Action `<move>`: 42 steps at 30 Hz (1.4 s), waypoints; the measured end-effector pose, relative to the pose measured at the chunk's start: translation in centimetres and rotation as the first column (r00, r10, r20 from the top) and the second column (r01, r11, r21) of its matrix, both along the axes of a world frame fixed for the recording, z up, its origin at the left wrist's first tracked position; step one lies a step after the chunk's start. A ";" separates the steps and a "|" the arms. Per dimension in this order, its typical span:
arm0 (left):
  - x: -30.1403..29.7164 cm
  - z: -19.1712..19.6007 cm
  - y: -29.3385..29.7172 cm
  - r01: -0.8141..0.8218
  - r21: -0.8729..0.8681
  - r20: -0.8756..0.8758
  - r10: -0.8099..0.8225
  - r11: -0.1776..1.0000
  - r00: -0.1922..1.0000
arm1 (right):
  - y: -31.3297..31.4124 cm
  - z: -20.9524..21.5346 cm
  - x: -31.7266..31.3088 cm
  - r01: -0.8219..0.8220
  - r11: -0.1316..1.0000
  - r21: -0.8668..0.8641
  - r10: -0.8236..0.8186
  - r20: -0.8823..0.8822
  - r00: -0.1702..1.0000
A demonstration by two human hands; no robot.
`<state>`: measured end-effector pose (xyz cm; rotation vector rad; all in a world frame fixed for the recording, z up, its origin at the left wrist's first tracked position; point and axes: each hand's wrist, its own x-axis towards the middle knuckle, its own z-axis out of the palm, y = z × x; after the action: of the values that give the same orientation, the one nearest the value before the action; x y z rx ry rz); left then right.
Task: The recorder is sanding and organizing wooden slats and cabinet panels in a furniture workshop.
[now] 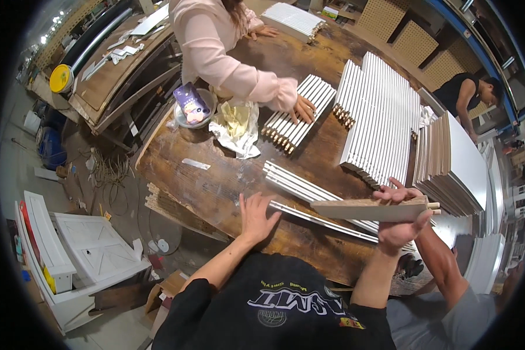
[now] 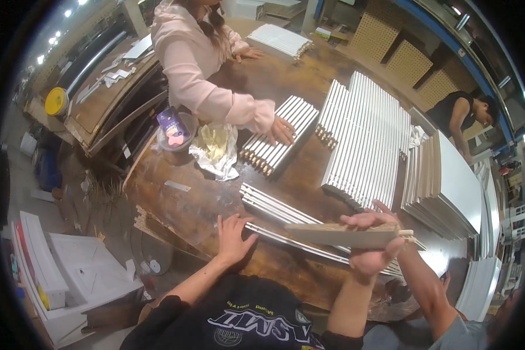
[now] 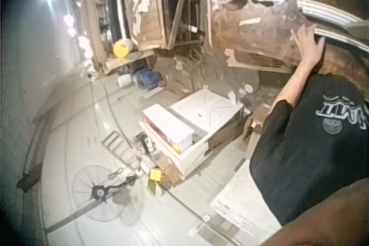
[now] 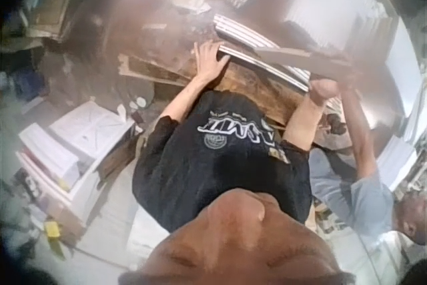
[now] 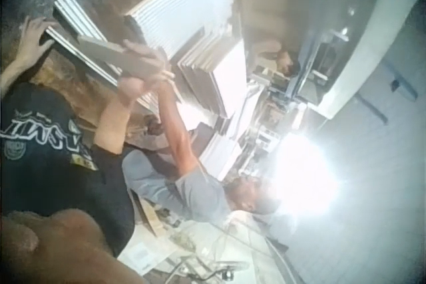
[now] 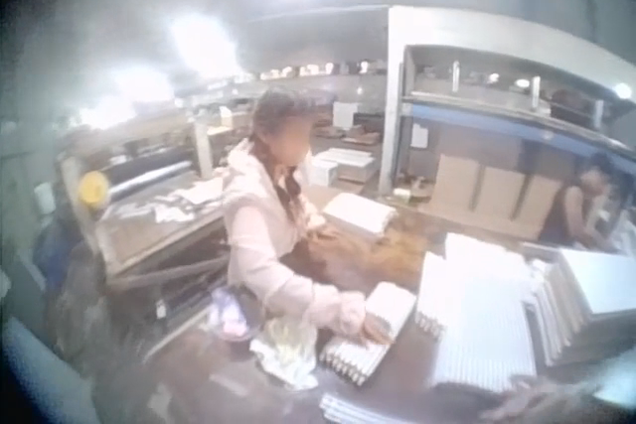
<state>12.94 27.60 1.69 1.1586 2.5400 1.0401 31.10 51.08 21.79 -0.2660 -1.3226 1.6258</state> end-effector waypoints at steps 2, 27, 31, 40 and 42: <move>-0.4 -0.1 -0.3 0.038 0.033 -0.049 -0.036 0.999 0.998 | -1.4 -0.4 -2.4 -0.010 0.994 -0.112 0.001 -0.085 0.996; -2.0 1.3 0.2 0.058 0.007 -0.029 -0.058 0.998 0.998 | -4.8 -2.8 -10.0 -0.202 0.975 -0.095 0.208 0.052 0.977; -1.1 1.1 -0.4 0.028 -0.059 -0.079 -0.033 0.998 0.996 | -7.1 -1.5 -10.5 -0.305 0.942 0.139 0.268 0.236 0.934; 0.4 1.3 -1.4 0.076 -0.054 -0.043 -0.078 0.996 0.996 | -10.9 0.0 -11.7 -0.177 0.946 0.271 0.093 0.295 0.951; 0.1 1.3 -1.5 0.080 -0.054 -0.043 -0.083 0.995 0.996 | -11.0 -0.6 -11.2 -0.148 0.956 0.253 0.074 0.281 0.957</move>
<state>13.07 26.12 2.96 1.2739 2.5141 0.9328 19.95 40.13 21.16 -0.2542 -1.7792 1.5149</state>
